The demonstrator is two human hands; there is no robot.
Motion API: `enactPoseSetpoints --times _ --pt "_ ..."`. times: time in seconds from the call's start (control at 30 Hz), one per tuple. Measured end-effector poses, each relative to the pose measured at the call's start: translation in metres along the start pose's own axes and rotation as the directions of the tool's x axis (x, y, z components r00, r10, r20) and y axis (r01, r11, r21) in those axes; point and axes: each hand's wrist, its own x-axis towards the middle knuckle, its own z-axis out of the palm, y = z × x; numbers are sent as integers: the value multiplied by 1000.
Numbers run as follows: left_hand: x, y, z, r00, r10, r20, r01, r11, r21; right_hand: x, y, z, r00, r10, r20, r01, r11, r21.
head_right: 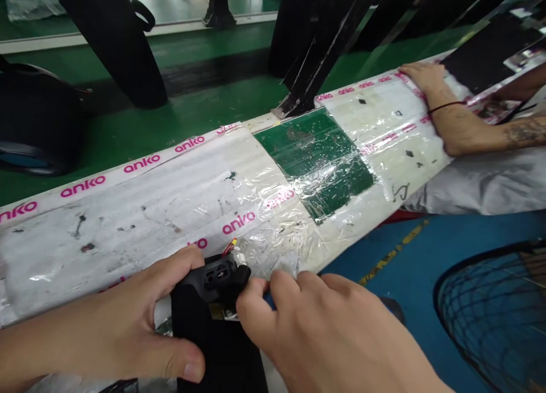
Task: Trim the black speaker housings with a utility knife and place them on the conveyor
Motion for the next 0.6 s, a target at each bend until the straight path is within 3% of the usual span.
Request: enactPoseSetpoints --times 0.17,0.3,0.43,0.6 --pt "4 -2 -5 996 81 24 -82 995 48 7 10 12 994 -103 -31 102 994 -32" --pt "9 -4 -14 981 187 48 -189 981 32 9 8 19 997 -80 12 79 997 14" --pt "23 -8 -19 959 272 79 -271 962 -32 6 0 9 998 -36 50 31 995 96" --pt "40 -9 -14 925 380 21 -375 920 -112 0 -9 -1 998 -62 16 61 998 28"
